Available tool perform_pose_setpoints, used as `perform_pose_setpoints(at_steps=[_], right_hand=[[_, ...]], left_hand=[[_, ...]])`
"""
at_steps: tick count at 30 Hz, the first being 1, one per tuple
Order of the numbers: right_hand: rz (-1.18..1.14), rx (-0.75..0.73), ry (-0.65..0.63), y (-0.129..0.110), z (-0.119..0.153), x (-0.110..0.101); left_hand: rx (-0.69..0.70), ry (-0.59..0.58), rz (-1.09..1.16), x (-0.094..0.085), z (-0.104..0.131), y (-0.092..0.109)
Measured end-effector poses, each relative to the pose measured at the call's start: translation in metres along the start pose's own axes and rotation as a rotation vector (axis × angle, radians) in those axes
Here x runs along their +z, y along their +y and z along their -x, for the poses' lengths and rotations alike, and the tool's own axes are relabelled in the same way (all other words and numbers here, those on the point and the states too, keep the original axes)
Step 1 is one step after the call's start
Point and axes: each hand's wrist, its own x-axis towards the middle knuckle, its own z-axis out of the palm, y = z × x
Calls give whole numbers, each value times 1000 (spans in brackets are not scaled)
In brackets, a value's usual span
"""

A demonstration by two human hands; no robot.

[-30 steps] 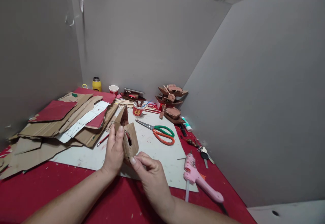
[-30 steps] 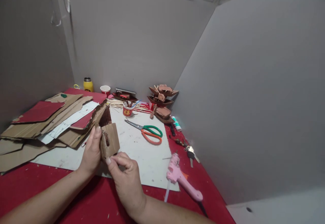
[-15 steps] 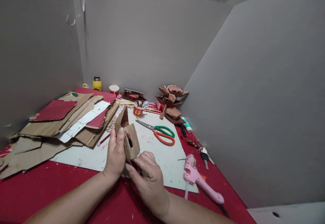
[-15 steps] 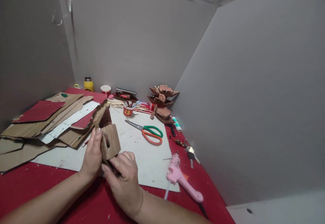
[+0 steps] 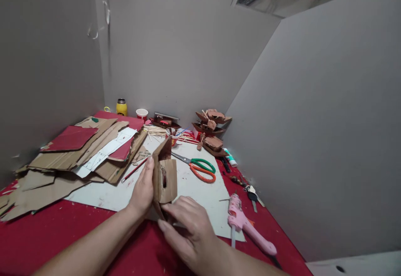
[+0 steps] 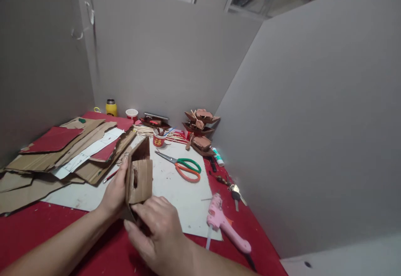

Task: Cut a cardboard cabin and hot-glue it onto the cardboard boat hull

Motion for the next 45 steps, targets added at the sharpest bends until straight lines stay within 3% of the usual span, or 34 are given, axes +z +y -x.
perform_pose_setpoints(at_steps=[5, 7, 10, 14, 17, 21, 25, 29, 31, 35, 45], right_hand=[[30, -112, 188, 9, -10, -66], [174, -159, 241, 22, -17, -88], [417, -216, 7, 41, -29, -106], [445, -329, -344, 56, -40, -103], [415, -460, -438, 59, -45, -92], [409, -532, -431, 63, -44, -85], [442, -411, -417, 80, -39, -90], [405, -151, -408, 103, -32, -93], [387, -88, -399, 111, -29, -91], [350, -41, -424, 119, -24, -82], [331, -68, -605, 117, -20, -68]], left_hand=[[-413, -356, 322, 5, 0, 6], [-491, -477, 331, 5, 2, 5], [-470, -631, 280, 3, 4, 2], [-404, -741, 227, 4, 8, -3], [-432, -778, 180, 7, 11, -7], [-385, -764, 3, 5, 3, -7], [-255, -686, -155, -11, -17, 10], [-156, -815, -224, -23, -24, 28], [-31, -787, -407, -20, -21, 27], [223, -683, -728, -11, -17, 12], [306, -745, -930, -10, -19, 4]])
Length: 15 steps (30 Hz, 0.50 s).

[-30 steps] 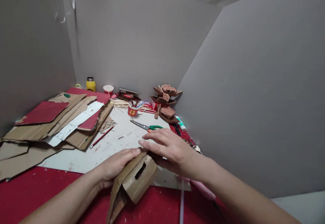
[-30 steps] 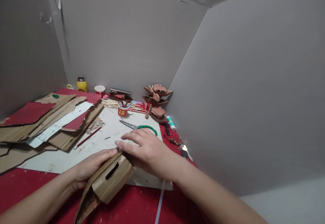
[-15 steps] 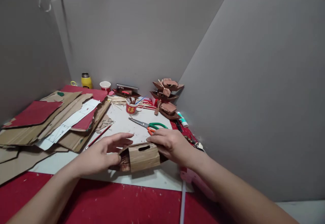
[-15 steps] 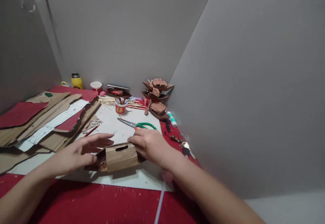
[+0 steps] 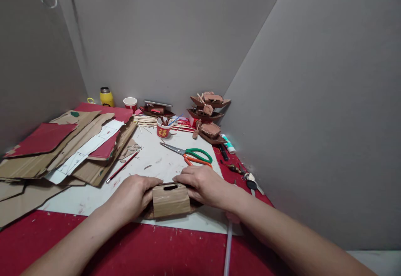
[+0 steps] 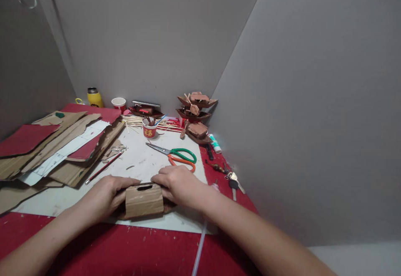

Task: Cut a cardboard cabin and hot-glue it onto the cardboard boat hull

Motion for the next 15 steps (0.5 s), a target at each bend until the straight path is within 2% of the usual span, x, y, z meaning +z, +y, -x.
perform_pose_setpoints(at_steps=[9, 15], right_hand=[[27, -61, -66, -3, -2, 4], [23, -20, -63, 1, -1, 1]], left_hand=[[19, -1, -189, 13, 0, 1], [-63, 87, -77, 9, 1, -1]])
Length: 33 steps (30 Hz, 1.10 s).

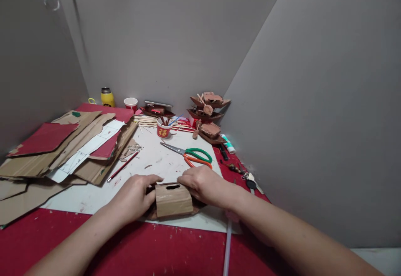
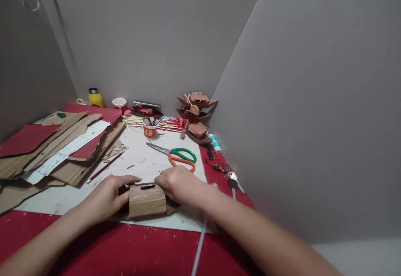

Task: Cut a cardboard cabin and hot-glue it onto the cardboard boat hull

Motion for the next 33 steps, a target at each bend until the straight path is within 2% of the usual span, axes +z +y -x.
perform_pose_setpoints(at_steps=[2, 4, 10, 13, 16, 22, 26, 33], right_hand=[[-16, 16, -6, 2, 1, -1], [-31, 37, -9, 3, 3, -1], [-57, 96, 11, 3, 3, -1], [-66, 119, 27, 1, 3, 1], [-84, 141, 30, 1, 4, 4], [-136, 171, -13, 4, 5, 10], [-159, 196, -52, 3, 2, 8], [-189, 241, -110, 4, -1, 6]], left_hand=[[-29, 43, 14, -1, 1, -1], [9, 86, 6, -1, 1, -3], [335, 253, -129, 4, -5, -14], [435, 321, -227, 6, -6, -18], [505, 341, -341, 9, -6, -19], [624, 289, -489, 10, -11, -21], [702, 173, -607, 5, -15, -21], [646, -41, -789, -1, -21, -9]])
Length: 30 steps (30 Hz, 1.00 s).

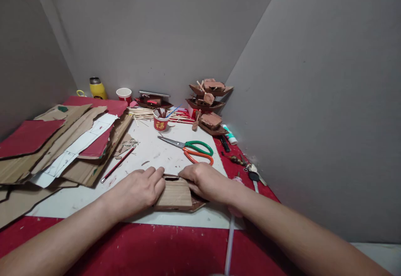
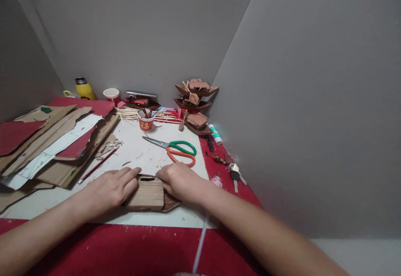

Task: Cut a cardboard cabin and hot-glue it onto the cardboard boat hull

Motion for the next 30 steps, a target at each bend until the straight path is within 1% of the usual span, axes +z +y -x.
perform_pose_setpoints(at_steps=[5, 10, 14, 18, 20, 22, 27, 30], right_hand=[[-1, -6, -22, 3, -3, 0], [20, -15, -35, 3, -5, 0], [60, -18, -39, 1, -5, 0], [110, -21, -34, -3, -5, -1], [118, -21, -37, -4, -4, -2], [108, -20, -49, -4, -4, -3], [67, -12, -78, -4, -2, -6], [52, -17, -90, -6, -2, -9]], left_hand=[[-15, -104, 9, -5, -6, -3], [31, -150, 35, -8, -15, -7], [73, -181, -22, -8, -19, -3], [41, -223, -28, -9, -19, 1], [10, -215, 8, -9, -17, 0], [-29, -183, 93, -8, -14, -3], [-208, -92, 336, -2, -2, -11], [-286, -57, 453, 1, 5, -12]])
